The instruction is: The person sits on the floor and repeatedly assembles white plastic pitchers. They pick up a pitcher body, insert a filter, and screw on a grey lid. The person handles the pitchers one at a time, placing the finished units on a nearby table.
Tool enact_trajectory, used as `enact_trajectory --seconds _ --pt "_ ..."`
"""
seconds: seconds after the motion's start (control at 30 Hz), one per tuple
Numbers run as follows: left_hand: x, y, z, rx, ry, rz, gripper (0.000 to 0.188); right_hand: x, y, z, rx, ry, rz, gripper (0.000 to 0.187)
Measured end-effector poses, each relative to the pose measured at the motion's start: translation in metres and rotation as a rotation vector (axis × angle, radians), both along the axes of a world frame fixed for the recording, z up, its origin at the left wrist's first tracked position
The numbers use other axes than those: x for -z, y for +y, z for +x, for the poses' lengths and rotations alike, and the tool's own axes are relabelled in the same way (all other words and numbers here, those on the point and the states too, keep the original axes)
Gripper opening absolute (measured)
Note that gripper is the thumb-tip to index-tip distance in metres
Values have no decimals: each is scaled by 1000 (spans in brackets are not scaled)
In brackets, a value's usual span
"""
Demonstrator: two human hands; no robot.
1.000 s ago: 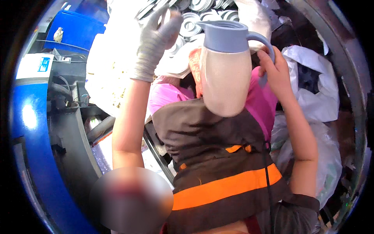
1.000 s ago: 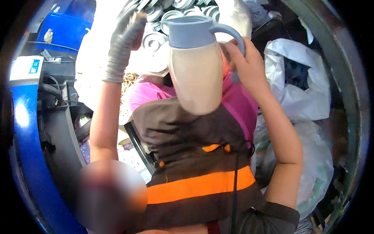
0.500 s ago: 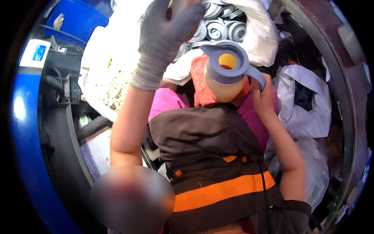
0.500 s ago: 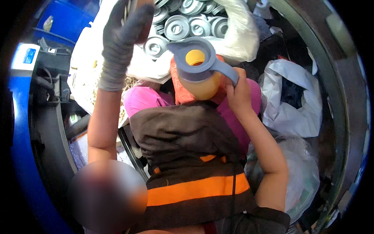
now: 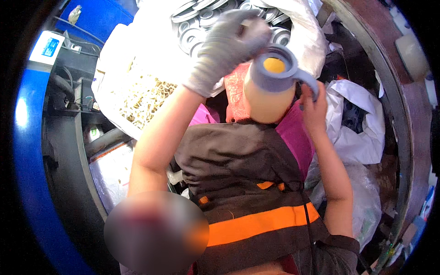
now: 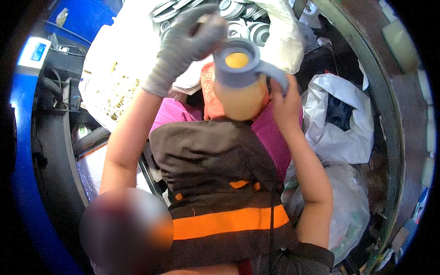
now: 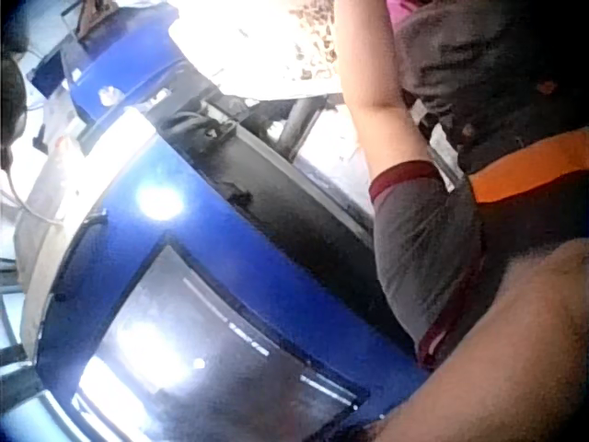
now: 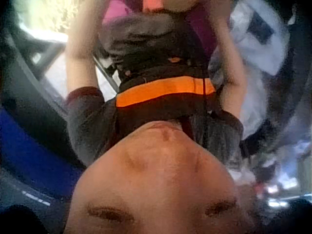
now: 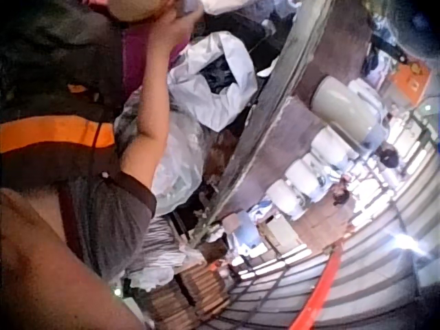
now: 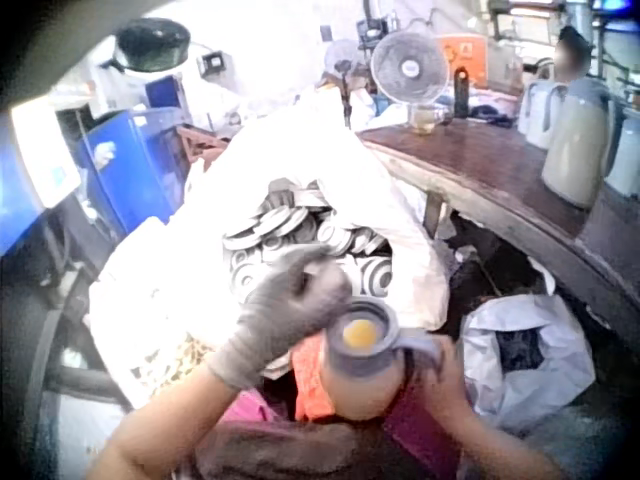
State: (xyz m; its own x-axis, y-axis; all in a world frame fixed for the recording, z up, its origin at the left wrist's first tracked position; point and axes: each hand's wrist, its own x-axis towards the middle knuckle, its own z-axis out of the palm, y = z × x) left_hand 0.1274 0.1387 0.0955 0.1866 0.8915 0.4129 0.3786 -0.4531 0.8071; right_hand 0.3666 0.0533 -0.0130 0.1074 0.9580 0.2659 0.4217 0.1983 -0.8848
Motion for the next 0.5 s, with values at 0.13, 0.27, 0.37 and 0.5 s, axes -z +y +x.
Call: enact_trajectory --seconds 0.13,0.27,0.37,0.5 --pt "45 6 -32 -182 208 -268 36 -30 -1 14 36 518 -163 22" --pt "170 -14 -19 -149 723 82 28 -44 -4 11 -13 537 -318 19" --pt "173 -21 -17 -252 560 108 36 -48 -2 18 -104 377 -388 17" --pt "78 -13 -52 53 -105 -50 27 -56 9 11 -252 142 -500 16"
